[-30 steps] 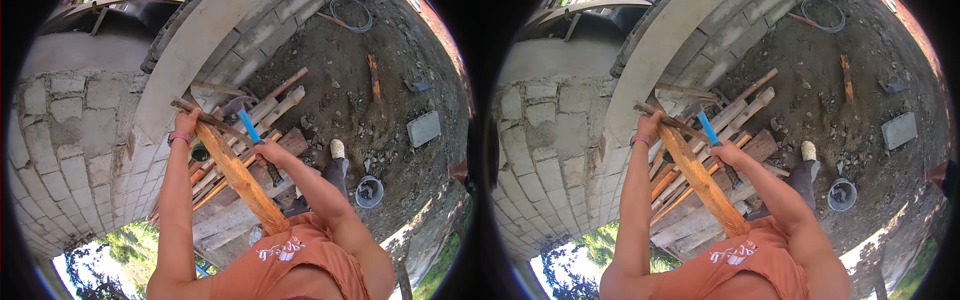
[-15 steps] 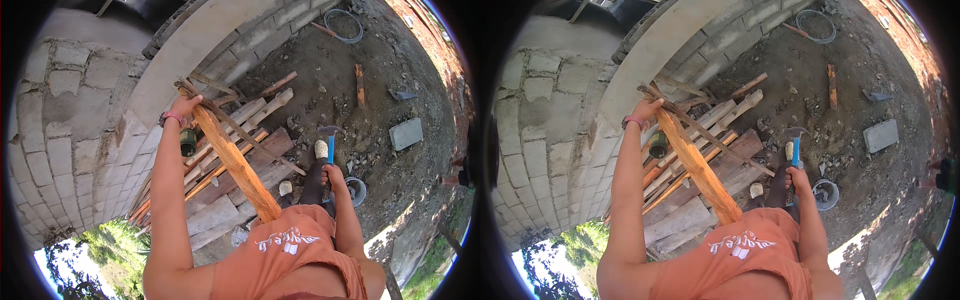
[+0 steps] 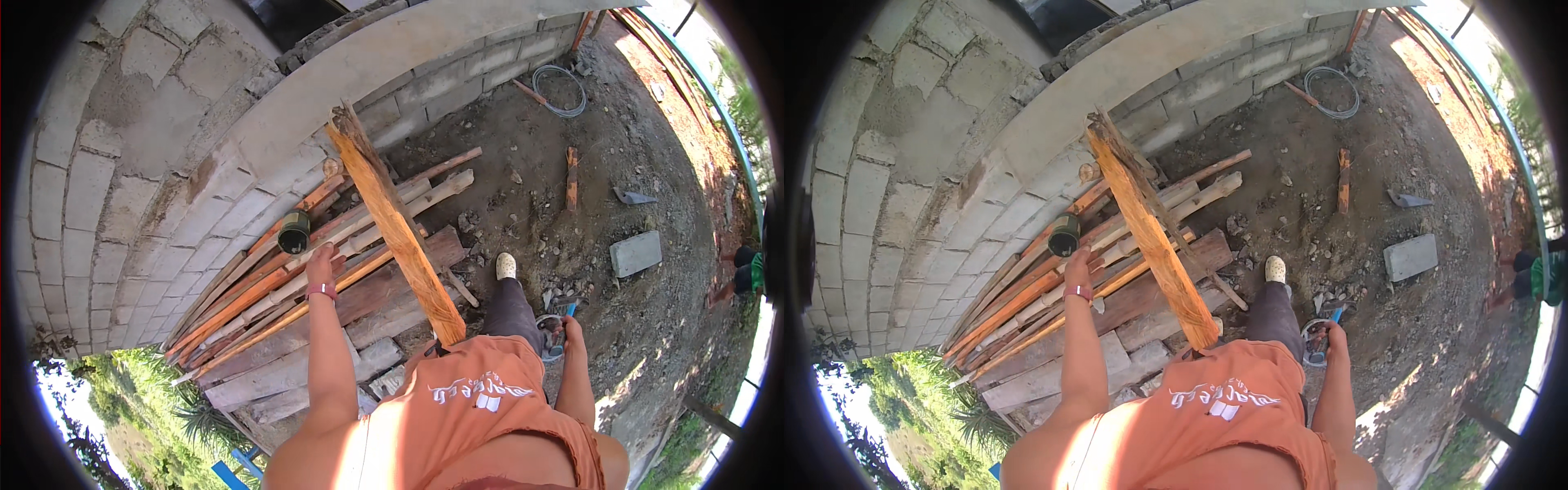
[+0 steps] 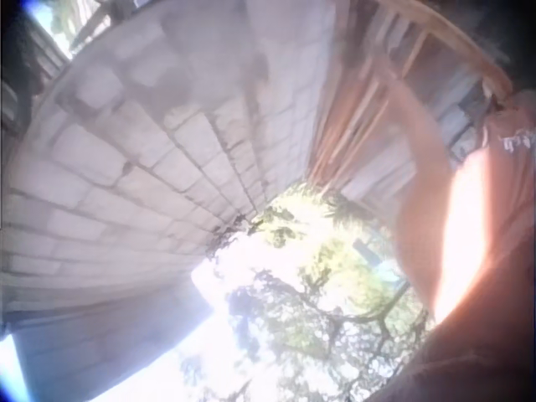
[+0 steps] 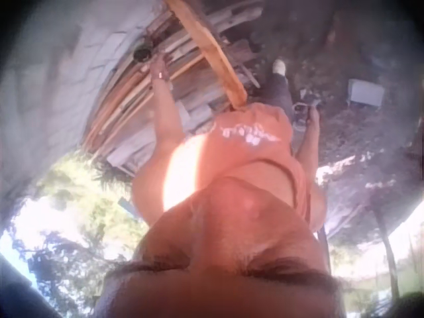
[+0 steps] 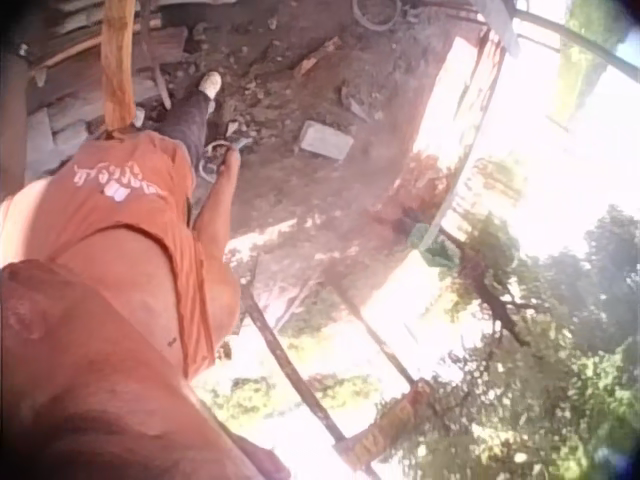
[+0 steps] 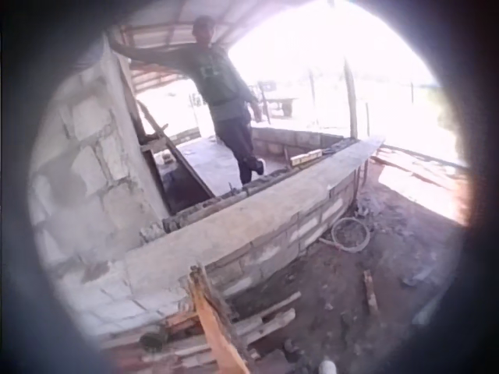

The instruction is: Installing wooden supports and leveling a structure at a construction site.

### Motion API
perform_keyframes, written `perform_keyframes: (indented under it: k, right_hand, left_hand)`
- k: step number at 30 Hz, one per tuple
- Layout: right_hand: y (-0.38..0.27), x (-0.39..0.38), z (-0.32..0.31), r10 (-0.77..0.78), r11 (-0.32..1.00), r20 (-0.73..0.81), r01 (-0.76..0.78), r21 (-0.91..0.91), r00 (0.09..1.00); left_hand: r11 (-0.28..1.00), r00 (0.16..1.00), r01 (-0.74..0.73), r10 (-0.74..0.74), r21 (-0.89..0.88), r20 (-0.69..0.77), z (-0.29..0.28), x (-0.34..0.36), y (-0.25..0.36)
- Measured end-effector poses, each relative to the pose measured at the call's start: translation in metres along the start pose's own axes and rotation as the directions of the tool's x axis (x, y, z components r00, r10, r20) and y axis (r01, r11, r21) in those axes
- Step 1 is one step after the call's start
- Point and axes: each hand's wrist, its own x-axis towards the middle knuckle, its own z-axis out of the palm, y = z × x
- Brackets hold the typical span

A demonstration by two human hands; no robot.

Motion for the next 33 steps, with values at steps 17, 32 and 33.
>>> perform_keyframes:
  k: [17, 32, 33]
  right_hand:
    - [-0.163, 0.184, 0.142, -0.055, 0.270, 0.240, 0.246, -0.931, 0.969]
    - [-0.243, 0.321, 0.268, 0.090, -0.673, 0.501, 0.423, -0.606, 0.861]
    - [-0.267, 0.332, 0.267, 0.197, -0.714, 0.455, 0.445, -0.541, 0.868]
  left_hand:
    - [0.907, 0.990, 0.058, 0.000, 0.417, -0.138, 0.058, -0.079, 0.020]
    - [0.742, 0.856, -0.142, 0.424, 0.655, -0.294, 0.186, -0.177, 0.049]
    - [0.760, 0.866, -0.147, 0.408, 0.633, -0.289, 0.197, -0.170, 0.058]
